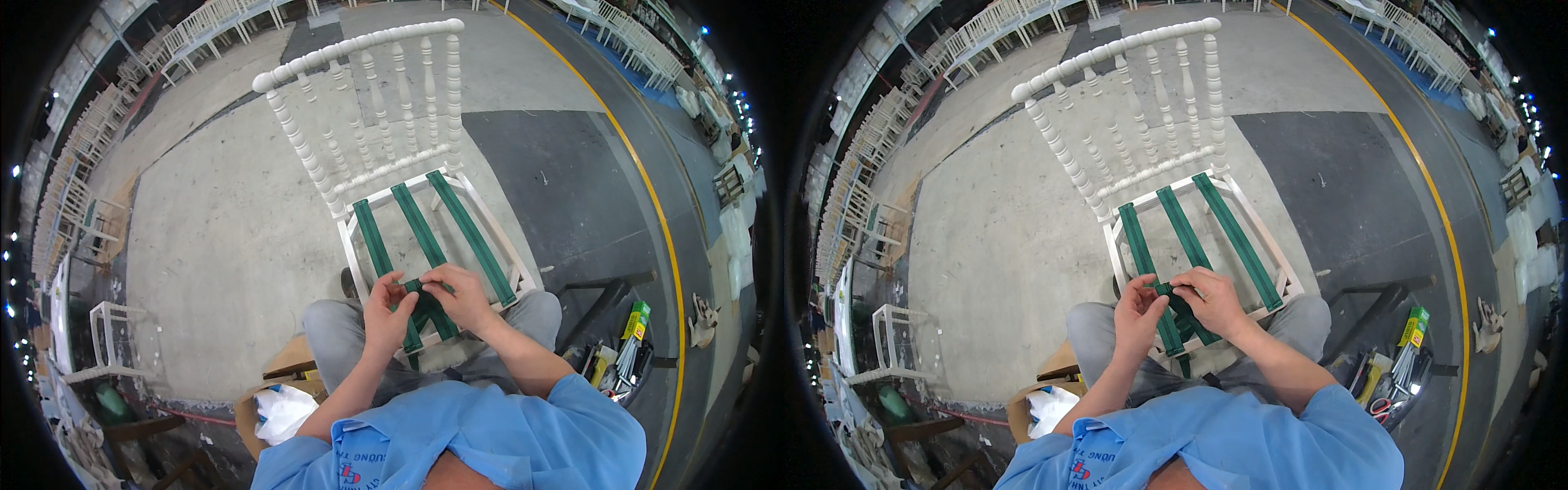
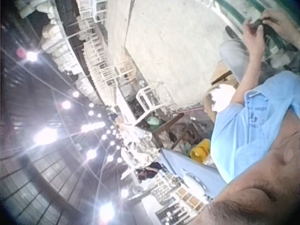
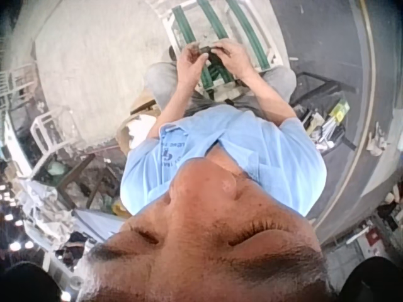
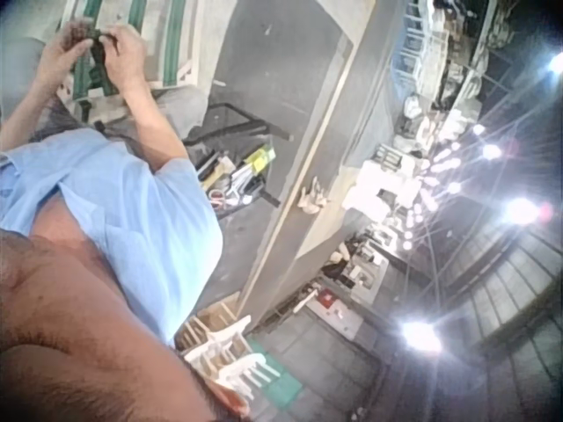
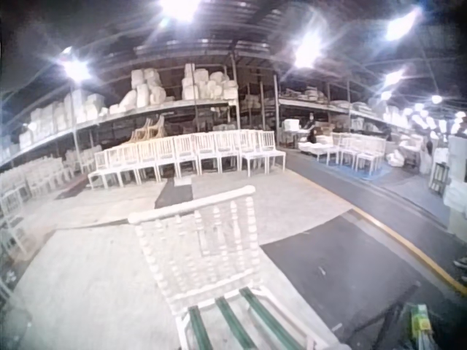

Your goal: The person attaches green fabric slings to the seat of a white wooden chair. They position each sling, secure it with a staple gun, and trim excess material with scissors, repeating the process for multiple slings.

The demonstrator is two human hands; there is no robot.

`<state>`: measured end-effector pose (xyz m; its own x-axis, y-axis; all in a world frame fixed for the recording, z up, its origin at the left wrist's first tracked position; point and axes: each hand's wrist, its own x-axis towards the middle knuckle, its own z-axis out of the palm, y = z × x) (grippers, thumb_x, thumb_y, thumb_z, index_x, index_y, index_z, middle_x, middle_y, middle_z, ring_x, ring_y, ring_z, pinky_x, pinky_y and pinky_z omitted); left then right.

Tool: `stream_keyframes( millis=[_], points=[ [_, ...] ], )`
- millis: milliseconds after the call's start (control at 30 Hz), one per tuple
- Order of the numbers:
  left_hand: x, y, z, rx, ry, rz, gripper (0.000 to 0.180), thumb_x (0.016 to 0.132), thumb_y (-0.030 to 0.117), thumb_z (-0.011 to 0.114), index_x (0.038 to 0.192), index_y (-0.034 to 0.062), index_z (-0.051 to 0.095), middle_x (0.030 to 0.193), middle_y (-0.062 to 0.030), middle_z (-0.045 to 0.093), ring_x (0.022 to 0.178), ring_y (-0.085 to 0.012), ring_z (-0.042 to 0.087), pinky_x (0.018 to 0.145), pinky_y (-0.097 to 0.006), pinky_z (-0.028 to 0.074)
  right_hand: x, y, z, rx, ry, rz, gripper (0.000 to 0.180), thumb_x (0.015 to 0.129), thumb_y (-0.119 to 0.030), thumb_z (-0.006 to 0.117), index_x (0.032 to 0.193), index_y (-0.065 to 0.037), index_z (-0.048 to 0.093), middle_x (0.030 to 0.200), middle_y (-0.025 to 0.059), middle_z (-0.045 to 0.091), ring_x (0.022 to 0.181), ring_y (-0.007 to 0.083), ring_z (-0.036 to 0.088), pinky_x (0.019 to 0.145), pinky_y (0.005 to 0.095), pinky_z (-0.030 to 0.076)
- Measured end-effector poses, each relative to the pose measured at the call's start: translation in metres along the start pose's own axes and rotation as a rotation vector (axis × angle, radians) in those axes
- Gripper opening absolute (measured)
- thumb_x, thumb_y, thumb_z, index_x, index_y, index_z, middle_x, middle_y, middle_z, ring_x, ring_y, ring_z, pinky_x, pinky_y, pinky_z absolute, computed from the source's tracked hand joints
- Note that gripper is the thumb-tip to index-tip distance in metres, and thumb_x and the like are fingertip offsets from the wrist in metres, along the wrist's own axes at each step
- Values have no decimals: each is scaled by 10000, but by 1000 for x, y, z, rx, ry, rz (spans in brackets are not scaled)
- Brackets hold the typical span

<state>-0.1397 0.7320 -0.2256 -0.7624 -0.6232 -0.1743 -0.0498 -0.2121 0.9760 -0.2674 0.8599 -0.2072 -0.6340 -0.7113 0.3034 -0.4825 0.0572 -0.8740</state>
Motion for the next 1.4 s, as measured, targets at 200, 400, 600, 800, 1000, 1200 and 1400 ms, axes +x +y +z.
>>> stream_keyframes(
  millis=[200,400,600,800,1000,1200,1400],
  points=[
    [30,0,-2,493,52,362,200,859,35,782,1054,42,737,982,-88,658,911,-200,645,789,-313,516,25,19,8,2,2,51,115,890,-5,727,1003,-27,734,951,107,695,825,249,682,733,348,537],
    [95,-23,-9,657,71,446,119,884,90,742,984,27,742,938,-132,659,926,-301,662,811,-404,520,78,55,8,-173,-137,67,118,915,-69,695,1020,-41,741,968,126,694,881,308,682,779,375,540],
    [207,-64,-23,779,40,284,125,908,100,694,994,12,717,956,-163,686,894,-374,676,815,-445,525,165,140,52,-297,-206,266,109,903,-125,686,960,-42,728,956,173,702,921,381,681,810,469,538],
    [256,-101,-32,884,165,405,242,908,83,668,1147,45,675,1071,-140,708,1081,-379,631,998,-506,447,243,229,94,-443,-188,263,101,853,-97,650,850,-25,720,900,198,709,925,396,679,823,468,537],
    [267,-117,-26,1089,140,354,420,925,141,662,1336,67,618,1452,-99,558,1433,-450,385,1212,-588,262,265,260,118,-577,-200,245,120,839,-169,687,861,-84,769,925,178,746,932,380,690,871,487,542],
    [275,-126,-27,1216,63,333,609,970,231,612,1546,108,460,1647,-60,371,1534,-474,227,1255,-599,174,269,265,121,-772,-283,310,172,888,-268,700,919,-132,801,912,153,761,959,345,709,906,468,548],
    [275,-125,-21,1339,19,281,657,1008,322,537,1612,130,366,1700,-29,284,1563,-463,152,1269,-588,112,268,252,107,-583,-210,362,251,917,-312,715,1052,-119,802,970,129,772,893,287,727,838,426,569]
  ],
)
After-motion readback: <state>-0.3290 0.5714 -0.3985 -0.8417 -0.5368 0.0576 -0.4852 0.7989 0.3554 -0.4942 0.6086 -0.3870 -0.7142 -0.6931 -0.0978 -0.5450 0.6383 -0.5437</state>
